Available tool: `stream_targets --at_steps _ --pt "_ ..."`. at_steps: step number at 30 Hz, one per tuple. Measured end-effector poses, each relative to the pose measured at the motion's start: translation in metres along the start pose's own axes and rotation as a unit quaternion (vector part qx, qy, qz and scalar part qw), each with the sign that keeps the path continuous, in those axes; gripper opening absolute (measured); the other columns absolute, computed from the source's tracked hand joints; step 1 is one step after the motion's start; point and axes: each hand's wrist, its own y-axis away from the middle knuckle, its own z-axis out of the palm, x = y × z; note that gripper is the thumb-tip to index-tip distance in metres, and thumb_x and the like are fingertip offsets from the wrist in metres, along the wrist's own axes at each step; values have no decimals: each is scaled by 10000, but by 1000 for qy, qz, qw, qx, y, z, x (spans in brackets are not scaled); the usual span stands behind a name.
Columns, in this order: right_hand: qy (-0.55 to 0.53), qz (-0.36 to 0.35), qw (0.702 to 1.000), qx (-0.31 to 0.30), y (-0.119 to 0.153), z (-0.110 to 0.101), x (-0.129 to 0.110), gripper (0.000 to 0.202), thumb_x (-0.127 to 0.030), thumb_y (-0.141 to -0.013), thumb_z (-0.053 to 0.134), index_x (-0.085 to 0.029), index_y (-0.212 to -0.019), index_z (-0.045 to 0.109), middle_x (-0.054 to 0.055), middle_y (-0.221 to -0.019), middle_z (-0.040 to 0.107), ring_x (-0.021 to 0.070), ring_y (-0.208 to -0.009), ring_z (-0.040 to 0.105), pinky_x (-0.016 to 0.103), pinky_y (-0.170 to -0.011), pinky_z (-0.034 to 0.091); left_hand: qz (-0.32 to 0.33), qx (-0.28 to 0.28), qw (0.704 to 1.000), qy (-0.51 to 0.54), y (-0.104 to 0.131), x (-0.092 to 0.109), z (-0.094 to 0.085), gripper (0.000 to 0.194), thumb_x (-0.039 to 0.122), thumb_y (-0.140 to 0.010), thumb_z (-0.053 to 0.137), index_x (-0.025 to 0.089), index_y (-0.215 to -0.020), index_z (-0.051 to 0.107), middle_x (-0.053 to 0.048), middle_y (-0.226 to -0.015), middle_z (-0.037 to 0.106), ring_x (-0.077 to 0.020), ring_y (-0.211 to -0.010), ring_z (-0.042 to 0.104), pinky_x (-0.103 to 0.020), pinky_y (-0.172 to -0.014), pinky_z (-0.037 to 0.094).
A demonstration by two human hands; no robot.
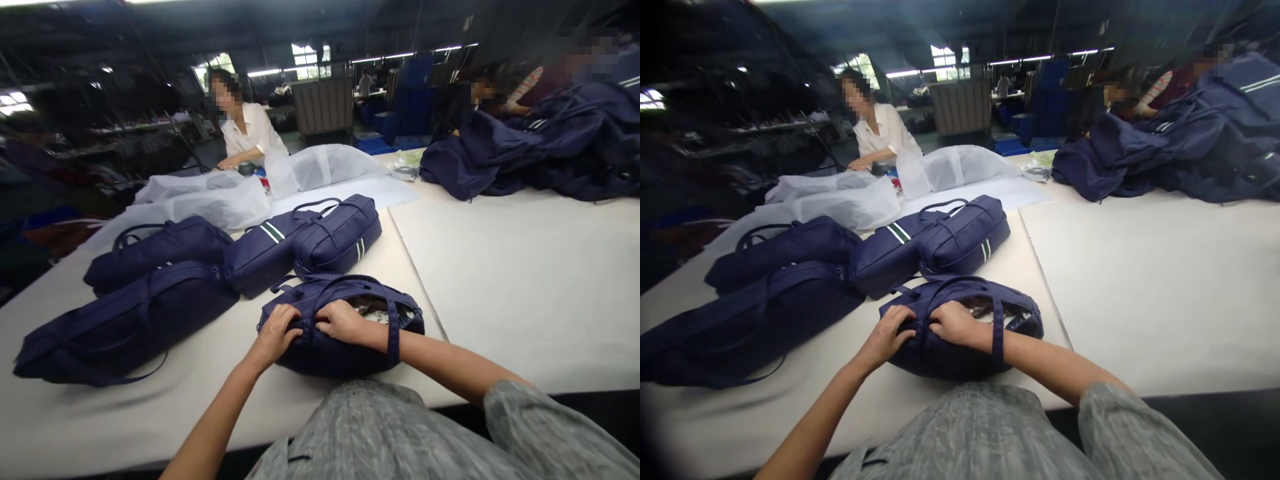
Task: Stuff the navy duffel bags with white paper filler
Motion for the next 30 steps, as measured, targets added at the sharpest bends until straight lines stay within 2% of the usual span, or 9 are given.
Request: stream_targets --at_steps 2,5,7,9,15,19,21,26,30 --pt "-21 40 999 -21 -11 9 -3 180 -223 -822 628 -152 -686 723 23 -638 674 108 -552 512 244 -538 287 9 20 1000 8 2 -5 3 178 133 -815 657 199 -961 579 -49 -966 622 -225 -972 551 -382 -868 496" --pt "-84 123 988 -46 -24 17 -4 130 -225 -782 666 -155 -711 749 6 -630 669 108 -589 545 227 -536 295 28 59 998 23 4 -13 6 158 183 -841 664 199 -986 604 -58 -976 636 -224 -992 572 -381 -884 505" --pt "-117 171 978 -36 -27 19 -5 120 -232 -780 673 -155 -764 764 7 -677 693 115 -646 591 214 -562 332 46 86 995 25 6 -17 8 157 232 -858 664 197 -1007 628 -71 -993 646 -228 -1003 585 -385 -901 508" --pt "-94 193 976 -17 -26 18 -7 157 -259 -802 652 -152 -795 767 24 -729 716 132 -688 621 222 -585 356 59 105 993 21 6 -19 10 161 270 -871 657 193 -1012 648 -82 -998 653 -233 -1005 594 -388 -908 510" --pt "137 108 984 24 -15 14 -22 260 -255 -856 523 -151 -867 760 96 -920 741 217 -846 670 294 -674 414 79 108 991 -15 2 -17 19 112 268 -924 571 174 -957 622 -91 -926 645 -233 -946 599 -376 -876 507" --pt "204 35 978 23 -12 10 -28 304 -227 -875 473 -121 -932 752 123 -995 728 245 -932 669 320 -717 440 90 87 989 -77 -2 -13 19 128 242 -955 483 165 -914 576 -87 -854 613 -233 -850 568 -378 -815 488" --pt "207 44 977 21 -11 3 -27 294 -235 -873 491 -124 -930 757 122 -985 732 245 -914 673 322 -717 442 100 78 987 -96 -5 -10 17 140 236 -960 458 167 -893 559 -84 -831 597 -232 -816 552 -375 -787 477" --pt "149 144 978 8 1 -26 -17 299 -388 -900 557 -198 -819 774 67 -906 749 219 -865 674 297 -678 420 133 73 984 -88 -12 4 9 106 214 -954 474 178 -874 533 -63 -813 578 -223 -797 544 -365 -777 462" --pt "156 139 978 22 21 -47 -10 322 -398 -924 553 -190 -828 779 62 -947 748 209 -876 671 300 -665 396 165 90 978 -92 -17 22 3 69 186 -937 517 183 -868 521 -53 -809 577 -221 -802 547 -362 -776 456"
